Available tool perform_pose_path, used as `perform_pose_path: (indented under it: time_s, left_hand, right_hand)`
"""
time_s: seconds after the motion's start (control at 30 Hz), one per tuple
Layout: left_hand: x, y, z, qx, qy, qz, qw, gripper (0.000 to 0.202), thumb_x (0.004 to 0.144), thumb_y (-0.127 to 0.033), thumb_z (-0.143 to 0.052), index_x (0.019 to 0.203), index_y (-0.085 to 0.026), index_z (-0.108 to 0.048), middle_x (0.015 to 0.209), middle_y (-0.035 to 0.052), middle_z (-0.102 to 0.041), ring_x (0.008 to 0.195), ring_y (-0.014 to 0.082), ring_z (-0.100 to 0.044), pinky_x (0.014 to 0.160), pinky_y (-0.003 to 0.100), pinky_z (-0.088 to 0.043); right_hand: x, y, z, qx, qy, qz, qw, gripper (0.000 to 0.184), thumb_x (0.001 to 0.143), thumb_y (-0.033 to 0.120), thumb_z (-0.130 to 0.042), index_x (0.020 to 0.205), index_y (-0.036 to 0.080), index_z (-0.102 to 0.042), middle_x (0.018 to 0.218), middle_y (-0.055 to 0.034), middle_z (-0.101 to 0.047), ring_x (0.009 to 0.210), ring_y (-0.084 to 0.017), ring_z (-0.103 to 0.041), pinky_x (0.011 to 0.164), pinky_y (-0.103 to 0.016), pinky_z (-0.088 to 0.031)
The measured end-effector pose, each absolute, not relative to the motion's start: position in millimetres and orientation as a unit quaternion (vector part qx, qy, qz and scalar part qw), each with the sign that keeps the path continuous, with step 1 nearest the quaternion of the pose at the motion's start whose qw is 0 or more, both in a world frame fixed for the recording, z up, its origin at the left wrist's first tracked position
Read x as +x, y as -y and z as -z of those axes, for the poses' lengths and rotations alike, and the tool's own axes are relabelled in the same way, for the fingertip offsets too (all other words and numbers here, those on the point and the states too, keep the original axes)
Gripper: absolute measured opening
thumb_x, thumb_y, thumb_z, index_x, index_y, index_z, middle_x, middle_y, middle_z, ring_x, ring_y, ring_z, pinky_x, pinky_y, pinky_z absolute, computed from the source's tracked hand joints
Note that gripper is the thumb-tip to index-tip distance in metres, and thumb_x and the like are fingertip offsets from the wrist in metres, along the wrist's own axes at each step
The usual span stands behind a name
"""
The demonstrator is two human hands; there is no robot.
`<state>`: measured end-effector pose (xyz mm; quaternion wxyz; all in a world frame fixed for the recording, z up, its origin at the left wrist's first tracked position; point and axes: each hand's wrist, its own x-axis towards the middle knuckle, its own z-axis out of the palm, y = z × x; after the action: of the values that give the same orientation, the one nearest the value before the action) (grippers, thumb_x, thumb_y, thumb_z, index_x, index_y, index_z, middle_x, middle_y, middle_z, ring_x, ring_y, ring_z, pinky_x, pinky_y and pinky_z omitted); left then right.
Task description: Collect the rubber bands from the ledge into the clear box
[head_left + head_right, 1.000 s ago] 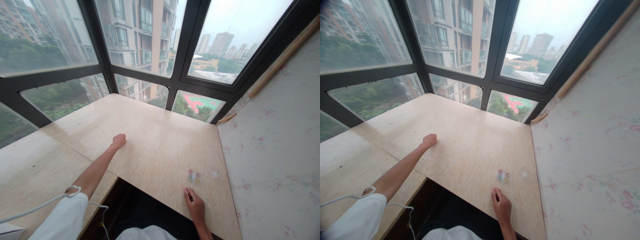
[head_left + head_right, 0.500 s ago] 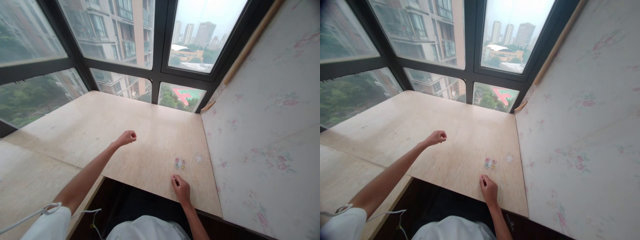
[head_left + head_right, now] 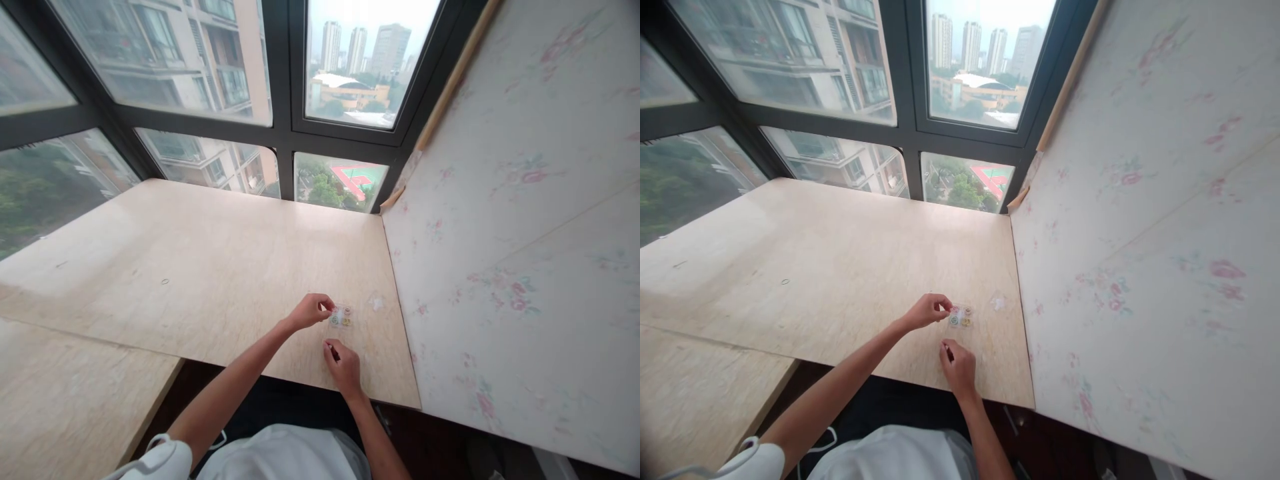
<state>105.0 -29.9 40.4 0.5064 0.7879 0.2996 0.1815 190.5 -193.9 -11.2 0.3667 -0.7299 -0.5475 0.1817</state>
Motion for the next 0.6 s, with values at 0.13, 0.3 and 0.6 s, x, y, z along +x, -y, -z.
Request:
perform_pose_path:
  time_s: [0.13,0.3,0.6]
  left_hand:
    - [96,25,-36,0.731,-0.364,-0.184,0.548,0.017,0.072,-0.023,-0.059,0.083,-0.013,-0.066,0.079,0.0052,-0.067,0.05,0.0086,-0.055,0.045,0.02,-0.041]
    - [75,19,-21,0.658,-0.473,-0.248,0.531,0.017,0.073,-0.025,-0.057,0.083,-0.012,-0.063,0.078,0.0048,-0.066,0.05,0.009,-0.056,0.05,0.022,-0.045]
    - [24,35,15,0.711,-0.504,-0.358,0.336,0.015,0.081,-0.018,-0.048,0.087,-0.016,-0.062,0.082,0.0044,-0.065,0.074,0.0151,-0.059,0.069,0.028,-0.046]
  right_hand:
    - [190,193,9,-0.728,0.542,-0.19,0.375,0.031,0.09,0.037,-0.042,0.085,0.02,-0.067,0.07,-0.0019,-0.067,0.061,-0.014,-0.061,0.059,-0.021,-0.04]
    - [190,193,12,-0.728,0.55,-0.179,0.368,0.034,0.091,0.038,-0.041,0.084,0.019,-0.068,0.071,-0.0029,-0.067,0.061,-0.013,-0.061,0.059,-0.021,-0.04]
    - [183,180,5,-0.708,0.528,-0.25,0.396,0.033,0.088,0.041,-0.045,0.08,0.017,-0.067,0.064,-0.0009,-0.062,0.056,-0.012,-0.054,0.053,-0.02,-0.04]
